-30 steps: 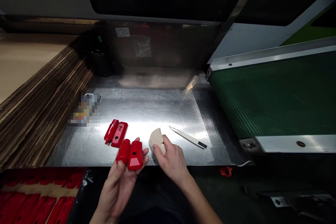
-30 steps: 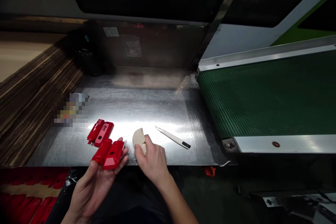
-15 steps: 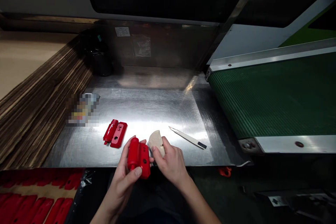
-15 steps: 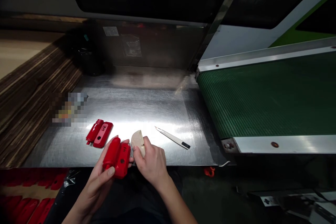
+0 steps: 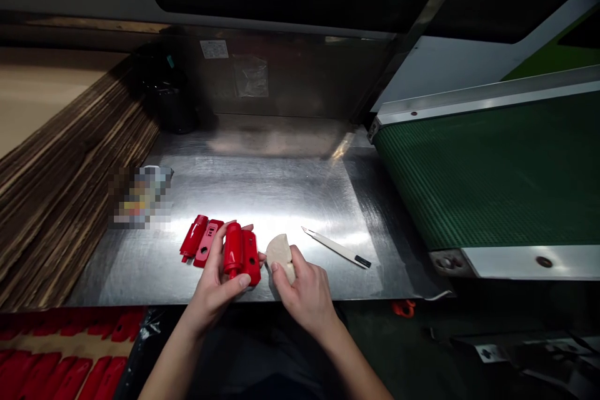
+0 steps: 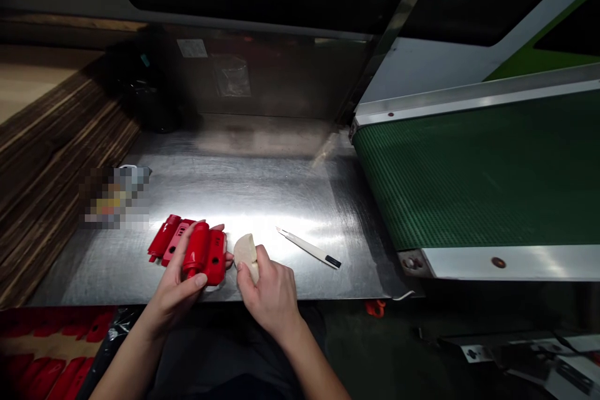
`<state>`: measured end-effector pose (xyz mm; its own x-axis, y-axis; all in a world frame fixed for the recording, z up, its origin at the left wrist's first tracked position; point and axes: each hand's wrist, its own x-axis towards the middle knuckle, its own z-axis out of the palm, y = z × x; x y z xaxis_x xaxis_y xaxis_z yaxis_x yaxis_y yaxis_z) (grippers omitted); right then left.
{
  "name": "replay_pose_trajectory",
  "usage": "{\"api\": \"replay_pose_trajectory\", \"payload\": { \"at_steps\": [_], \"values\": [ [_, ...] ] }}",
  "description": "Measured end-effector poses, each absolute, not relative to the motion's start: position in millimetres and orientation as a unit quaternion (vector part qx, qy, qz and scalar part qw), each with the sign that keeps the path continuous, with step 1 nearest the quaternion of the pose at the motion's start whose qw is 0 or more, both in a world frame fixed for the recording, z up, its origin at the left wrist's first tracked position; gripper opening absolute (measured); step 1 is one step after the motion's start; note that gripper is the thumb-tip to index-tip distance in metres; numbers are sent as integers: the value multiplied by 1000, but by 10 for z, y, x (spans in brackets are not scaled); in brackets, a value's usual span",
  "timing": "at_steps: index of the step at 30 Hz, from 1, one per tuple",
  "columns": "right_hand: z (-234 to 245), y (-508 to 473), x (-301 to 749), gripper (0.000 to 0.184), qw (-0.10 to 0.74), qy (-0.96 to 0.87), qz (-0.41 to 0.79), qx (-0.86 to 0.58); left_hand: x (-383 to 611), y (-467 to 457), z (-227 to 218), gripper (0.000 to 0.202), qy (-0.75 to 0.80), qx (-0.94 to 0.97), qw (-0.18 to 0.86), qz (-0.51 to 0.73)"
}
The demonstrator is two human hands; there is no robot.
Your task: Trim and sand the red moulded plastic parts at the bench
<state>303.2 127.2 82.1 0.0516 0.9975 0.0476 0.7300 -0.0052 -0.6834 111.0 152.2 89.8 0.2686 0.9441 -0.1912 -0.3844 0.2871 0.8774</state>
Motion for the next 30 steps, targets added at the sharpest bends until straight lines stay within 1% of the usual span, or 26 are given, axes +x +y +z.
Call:
{"api": "replay_pose_trajectory", "payload": {
  "at_steps": [5, 16, 30],
  "values": [
    [816, 1263, 3024, 23, 286, -655, 222, -663, 1085, 1515, 863, 89, 365, 383, 710, 465],
    [770, 1256, 2994, 22, 296, -668, 174, -661, 1052, 1558, 896, 96, 341, 373, 739, 446],
    [744, 1245, 2985, 23, 305, -683, 132, -650, 1050, 1564, 912, 96, 335, 324, 767, 442]
  ]
}}
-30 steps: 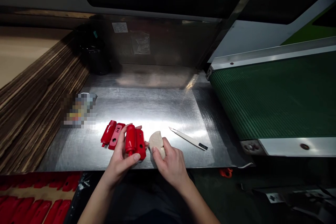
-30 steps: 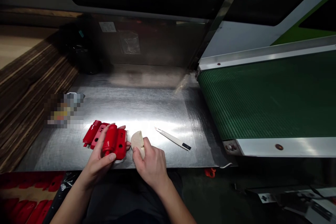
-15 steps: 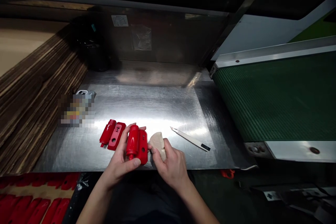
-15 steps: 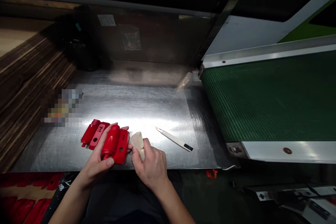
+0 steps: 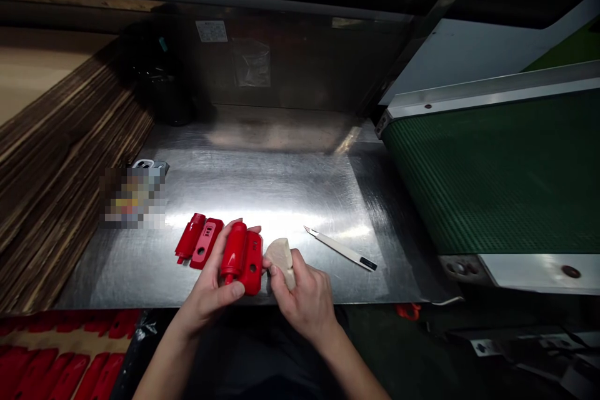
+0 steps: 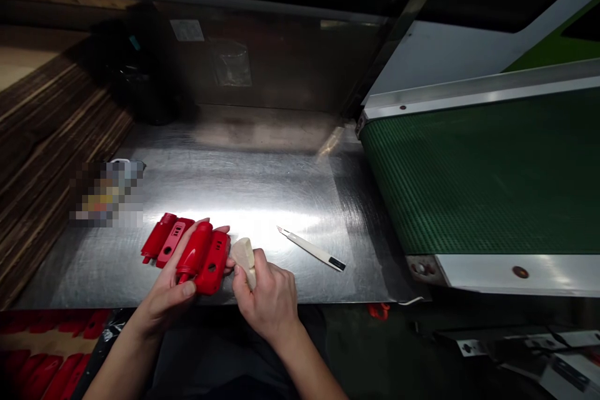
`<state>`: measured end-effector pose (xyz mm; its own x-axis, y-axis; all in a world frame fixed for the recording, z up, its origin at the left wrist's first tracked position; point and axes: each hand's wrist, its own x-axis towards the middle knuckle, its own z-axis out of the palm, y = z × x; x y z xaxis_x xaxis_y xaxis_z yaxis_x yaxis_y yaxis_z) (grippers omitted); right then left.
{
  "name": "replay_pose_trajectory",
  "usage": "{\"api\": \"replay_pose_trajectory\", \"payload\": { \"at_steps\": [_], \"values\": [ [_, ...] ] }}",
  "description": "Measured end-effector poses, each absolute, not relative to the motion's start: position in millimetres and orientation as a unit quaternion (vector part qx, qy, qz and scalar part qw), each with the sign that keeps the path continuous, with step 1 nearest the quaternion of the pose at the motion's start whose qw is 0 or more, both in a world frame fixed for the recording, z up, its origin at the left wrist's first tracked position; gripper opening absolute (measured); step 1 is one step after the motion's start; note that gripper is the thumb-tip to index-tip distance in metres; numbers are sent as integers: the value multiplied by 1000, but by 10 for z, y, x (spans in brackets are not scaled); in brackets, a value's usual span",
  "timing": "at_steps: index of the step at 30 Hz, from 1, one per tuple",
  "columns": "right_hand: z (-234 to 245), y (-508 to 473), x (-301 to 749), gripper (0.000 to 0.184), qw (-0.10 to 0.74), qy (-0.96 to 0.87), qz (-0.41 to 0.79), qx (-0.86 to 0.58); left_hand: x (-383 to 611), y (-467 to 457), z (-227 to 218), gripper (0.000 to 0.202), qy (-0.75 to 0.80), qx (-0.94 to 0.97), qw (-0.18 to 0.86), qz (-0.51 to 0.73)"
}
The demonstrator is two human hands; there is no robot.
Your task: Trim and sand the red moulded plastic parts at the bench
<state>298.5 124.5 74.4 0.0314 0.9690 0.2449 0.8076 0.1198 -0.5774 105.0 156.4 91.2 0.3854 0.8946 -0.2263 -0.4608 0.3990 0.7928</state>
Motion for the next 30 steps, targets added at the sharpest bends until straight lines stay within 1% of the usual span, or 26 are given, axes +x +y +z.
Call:
{"api": "replay_pose_trajectory", "payload": {
  "at_steps": [9, 18, 30],
  "values": [
    [736, 1242, 2981, 24, 301, -687, 121, -650, 1019, 1573, 870, 95, 325, 318, 773, 443],
    [729, 1237, 2976, 22, 307, -690, 109, -646, 1022, 1557, 879, 88, 315, 312, 773, 453],
    [726, 1232, 2972, 25, 307, -695, 96, -643, 999, 1563, 867, 86, 308, 306, 781, 449]
  ]
}}
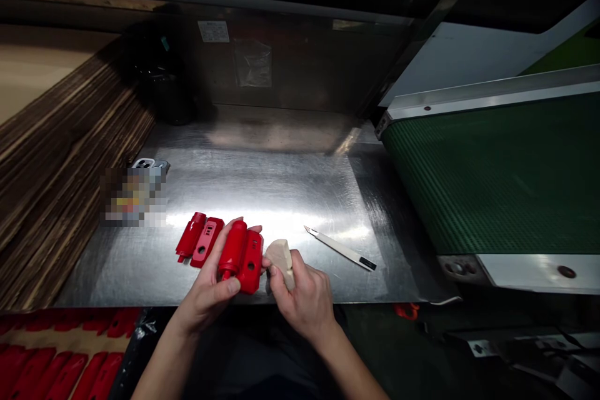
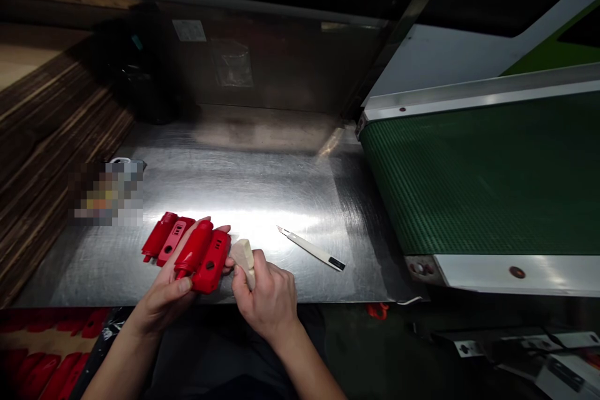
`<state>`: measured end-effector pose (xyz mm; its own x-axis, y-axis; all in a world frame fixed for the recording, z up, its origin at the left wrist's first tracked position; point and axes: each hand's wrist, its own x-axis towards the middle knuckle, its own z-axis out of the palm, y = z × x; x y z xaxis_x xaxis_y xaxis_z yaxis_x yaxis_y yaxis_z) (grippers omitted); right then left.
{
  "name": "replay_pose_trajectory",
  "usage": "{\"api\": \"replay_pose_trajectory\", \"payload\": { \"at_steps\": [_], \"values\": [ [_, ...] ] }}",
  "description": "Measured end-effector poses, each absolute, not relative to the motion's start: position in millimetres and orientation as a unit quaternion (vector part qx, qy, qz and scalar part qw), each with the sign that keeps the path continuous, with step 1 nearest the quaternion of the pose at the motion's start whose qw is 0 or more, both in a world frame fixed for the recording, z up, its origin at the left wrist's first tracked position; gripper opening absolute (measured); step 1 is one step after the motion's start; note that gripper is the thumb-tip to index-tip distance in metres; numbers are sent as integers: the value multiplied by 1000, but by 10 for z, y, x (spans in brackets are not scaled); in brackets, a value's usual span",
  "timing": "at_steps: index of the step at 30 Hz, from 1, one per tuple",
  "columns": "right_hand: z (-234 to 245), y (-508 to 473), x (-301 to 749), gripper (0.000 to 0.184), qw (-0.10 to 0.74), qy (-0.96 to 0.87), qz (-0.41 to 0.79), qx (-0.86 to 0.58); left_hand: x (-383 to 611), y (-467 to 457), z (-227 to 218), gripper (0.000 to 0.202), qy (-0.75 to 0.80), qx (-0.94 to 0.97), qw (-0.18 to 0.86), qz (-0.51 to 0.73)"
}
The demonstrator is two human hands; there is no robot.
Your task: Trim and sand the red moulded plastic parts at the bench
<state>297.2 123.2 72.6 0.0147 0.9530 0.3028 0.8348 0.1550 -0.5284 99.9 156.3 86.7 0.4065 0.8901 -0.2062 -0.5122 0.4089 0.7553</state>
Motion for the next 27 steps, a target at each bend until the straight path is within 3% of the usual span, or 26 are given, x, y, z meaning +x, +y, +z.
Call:
{"api": "replay_pose_trajectory", "payload": {
  "at_steps": [27],
  "values": [
    [728, 1247, 2964, 33, 317, -703, 49, -634, 987, 1573, 847, 87, 295, 309, 789, 441]
  ]
}}
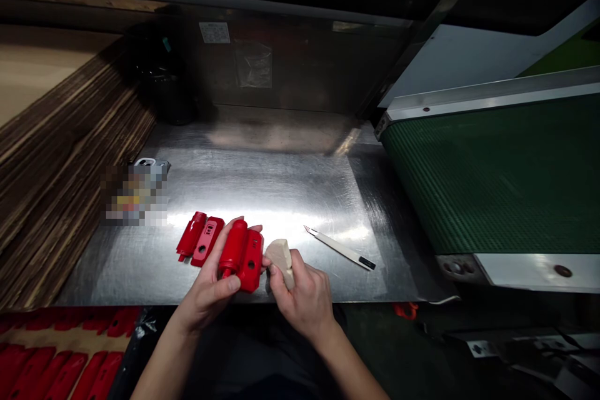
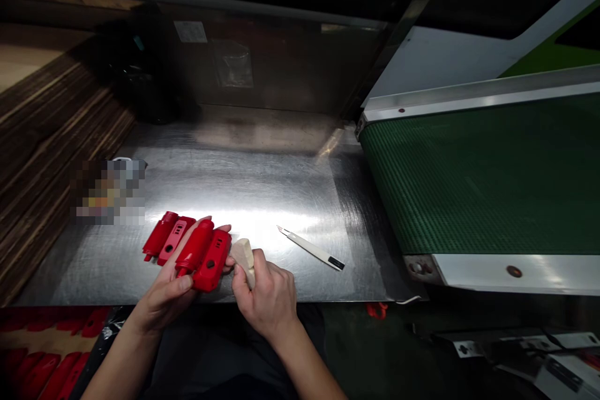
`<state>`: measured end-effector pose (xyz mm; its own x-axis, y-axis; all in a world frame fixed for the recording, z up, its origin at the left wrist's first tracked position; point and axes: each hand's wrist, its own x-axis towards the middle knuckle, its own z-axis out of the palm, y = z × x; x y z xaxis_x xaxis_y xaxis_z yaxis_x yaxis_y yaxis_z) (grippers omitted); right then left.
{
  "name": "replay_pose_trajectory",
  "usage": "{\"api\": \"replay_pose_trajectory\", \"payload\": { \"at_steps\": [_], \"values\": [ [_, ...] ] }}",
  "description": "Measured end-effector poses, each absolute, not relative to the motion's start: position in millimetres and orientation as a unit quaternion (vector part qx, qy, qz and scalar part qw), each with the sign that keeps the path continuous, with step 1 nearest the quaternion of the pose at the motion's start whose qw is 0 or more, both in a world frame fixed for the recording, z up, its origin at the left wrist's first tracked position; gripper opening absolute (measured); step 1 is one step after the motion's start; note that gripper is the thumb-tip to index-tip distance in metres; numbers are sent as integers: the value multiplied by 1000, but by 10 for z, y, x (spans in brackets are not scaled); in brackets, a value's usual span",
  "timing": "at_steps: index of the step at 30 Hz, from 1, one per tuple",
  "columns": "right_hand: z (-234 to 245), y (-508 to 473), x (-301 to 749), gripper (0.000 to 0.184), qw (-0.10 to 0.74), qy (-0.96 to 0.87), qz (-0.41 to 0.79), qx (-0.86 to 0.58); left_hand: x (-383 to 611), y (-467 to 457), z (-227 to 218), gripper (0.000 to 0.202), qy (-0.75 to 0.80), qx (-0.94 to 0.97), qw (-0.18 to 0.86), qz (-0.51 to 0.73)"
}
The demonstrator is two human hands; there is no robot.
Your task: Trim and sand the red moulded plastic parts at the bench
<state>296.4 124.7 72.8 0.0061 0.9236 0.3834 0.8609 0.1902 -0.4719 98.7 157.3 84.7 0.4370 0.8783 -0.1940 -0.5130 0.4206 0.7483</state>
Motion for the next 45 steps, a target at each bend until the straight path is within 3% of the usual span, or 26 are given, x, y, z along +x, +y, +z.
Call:
{"api": "replay_pose_trajectory", "payload": {
  "at_steps": [45],
  "values": [
    [734, 1241, 2953, 32, 317, -703, 43, -635, 994, 1581, 861, 91, 296, 320, 786, 439]
  ]
}}
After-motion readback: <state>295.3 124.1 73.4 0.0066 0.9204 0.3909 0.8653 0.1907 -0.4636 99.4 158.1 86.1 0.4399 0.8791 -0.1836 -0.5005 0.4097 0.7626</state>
